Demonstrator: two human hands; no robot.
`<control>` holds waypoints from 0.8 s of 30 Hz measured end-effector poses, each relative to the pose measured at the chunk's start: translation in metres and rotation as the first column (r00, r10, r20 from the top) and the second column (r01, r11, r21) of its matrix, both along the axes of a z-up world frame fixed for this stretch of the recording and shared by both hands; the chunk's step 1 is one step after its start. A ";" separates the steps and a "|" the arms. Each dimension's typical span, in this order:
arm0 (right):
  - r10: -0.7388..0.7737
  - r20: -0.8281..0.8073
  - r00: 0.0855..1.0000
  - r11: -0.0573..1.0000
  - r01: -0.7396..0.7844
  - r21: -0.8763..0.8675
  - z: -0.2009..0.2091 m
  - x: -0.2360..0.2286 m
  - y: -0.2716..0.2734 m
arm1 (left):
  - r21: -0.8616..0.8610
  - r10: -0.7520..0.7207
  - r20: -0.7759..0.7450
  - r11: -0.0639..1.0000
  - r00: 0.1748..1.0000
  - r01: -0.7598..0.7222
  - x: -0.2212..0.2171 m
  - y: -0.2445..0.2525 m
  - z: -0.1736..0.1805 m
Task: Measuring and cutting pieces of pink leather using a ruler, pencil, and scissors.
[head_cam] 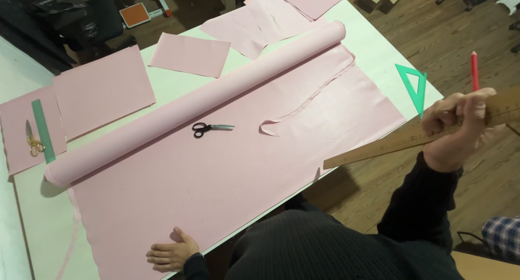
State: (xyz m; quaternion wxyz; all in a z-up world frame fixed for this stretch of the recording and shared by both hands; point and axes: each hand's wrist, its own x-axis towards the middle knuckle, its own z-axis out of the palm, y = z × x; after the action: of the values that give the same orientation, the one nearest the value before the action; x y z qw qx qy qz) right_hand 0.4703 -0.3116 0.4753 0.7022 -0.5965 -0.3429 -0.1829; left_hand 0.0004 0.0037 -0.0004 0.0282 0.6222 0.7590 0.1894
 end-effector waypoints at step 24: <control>-0.128 -0.093 0.987 0.991 0.131 0.029 -0.027 0.015 -0.001 | 0.020 -0.010 -0.082 1.000 0.997 0.011 0.000 -0.001 -0.005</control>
State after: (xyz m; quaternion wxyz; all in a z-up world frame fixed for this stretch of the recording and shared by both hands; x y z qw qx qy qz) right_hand 0.4857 -0.3127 0.4482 0.7142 -0.6127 -0.2678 -0.2070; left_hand 0.0009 0.0030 -0.0053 -0.0082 0.6336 0.7543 0.1716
